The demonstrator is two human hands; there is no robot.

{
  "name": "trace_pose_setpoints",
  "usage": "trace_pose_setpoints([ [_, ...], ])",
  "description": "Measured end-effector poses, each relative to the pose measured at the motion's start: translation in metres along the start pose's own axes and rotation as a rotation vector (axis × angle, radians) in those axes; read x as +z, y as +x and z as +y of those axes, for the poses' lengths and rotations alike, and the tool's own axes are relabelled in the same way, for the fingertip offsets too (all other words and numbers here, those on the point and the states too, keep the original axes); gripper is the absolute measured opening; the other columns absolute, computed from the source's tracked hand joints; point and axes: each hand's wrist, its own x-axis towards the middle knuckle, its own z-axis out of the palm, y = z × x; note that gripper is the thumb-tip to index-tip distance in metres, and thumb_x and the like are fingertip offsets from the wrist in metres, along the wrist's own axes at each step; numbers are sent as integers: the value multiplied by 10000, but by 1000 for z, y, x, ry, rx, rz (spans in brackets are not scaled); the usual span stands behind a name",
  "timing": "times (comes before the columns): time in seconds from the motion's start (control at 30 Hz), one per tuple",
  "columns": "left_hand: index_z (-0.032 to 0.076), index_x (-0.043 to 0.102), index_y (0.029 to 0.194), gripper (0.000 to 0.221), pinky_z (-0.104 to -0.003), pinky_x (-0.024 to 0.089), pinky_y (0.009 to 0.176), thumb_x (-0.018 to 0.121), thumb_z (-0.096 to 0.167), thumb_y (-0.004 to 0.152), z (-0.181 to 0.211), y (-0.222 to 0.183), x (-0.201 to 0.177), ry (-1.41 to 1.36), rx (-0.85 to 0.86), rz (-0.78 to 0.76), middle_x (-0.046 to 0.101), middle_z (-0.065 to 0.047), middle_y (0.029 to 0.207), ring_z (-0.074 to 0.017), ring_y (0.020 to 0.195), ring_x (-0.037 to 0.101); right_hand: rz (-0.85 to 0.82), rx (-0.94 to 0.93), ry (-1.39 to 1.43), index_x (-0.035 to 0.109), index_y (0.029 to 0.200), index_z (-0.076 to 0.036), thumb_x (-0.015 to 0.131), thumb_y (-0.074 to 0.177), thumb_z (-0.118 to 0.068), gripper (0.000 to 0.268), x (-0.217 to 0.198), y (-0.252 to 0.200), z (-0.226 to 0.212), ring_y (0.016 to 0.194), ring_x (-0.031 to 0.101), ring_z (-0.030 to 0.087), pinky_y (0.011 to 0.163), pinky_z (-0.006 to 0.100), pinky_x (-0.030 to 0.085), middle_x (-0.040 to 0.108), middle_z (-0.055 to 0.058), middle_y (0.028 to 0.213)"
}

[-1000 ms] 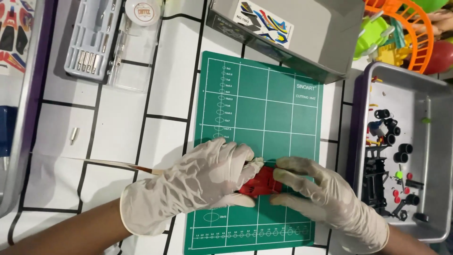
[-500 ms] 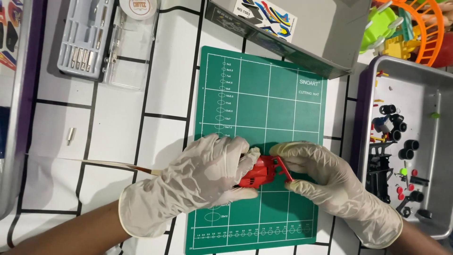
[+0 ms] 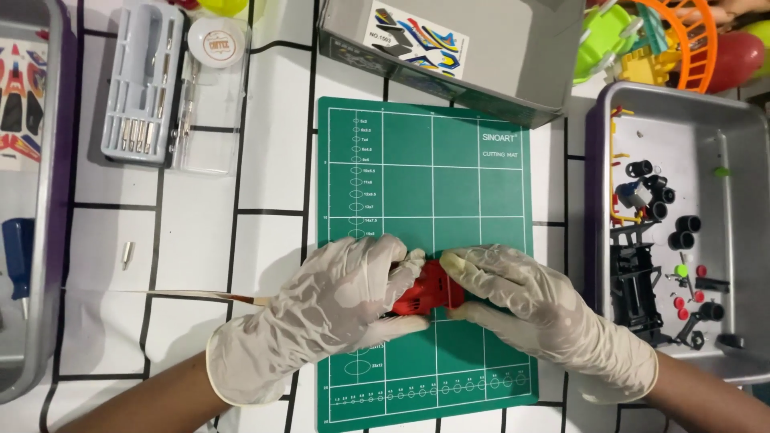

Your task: Assembling the internal components and chassis of a mini 4WD model toy car.

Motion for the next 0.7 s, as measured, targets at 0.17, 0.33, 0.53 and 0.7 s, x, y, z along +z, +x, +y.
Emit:
trace_pose_setpoints([
  [0.17, 74, 633, 1150, 695, -408, 518, 597, 721, 701, 864, 0, -1, 6, 27, -5, 2, 567, -83, 1031, -225, 723, 577, 65, -159, 73, 457, 1483, -75, 942, 805, -168, 839, 11, -3, 10, 1129, 705, 316, 930, 431, 639, 666, 147, 1339],
  [0.33, 79, 682, 1124, 603, -458, 565, 664, 818, 563, 793, 2, 5, -6, -135, -52, -34, 593, -107, 993, -328, 766, 674, 195, -191, 6, 740, 1168, 10, 858, 794, -211, 450, 6, 14, -5, 1018, 713, 366, 824, 429, 638, 729, 197, 1103],
  [0.53, 76, 691, 1088, 586, -441, 593, 667, 863, 523, 751, 8, 9, -13, -119, -40, 63, 586, -78, 989, -325, 775, 699, 50, -133, 43, 721, 1237, 6, 847, 828, -250, 498, -3, 18, -9, 1087, 705, 361, 887, 437, 615, 741, 188, 1134],
  [0.7, 93, 693, 1054, 549, -404, 597, 678, 863, 518, 751, 7, 7, -11, -144, -48, 101, 594, -36, 992, -295, 821, 722, 82, -30, 92, 717, 1296, -131, 862, 813, -320, 538, 6, 13, 1, 1183, 679, 268, 972, 377, 584, 734, 70, 1243],
])
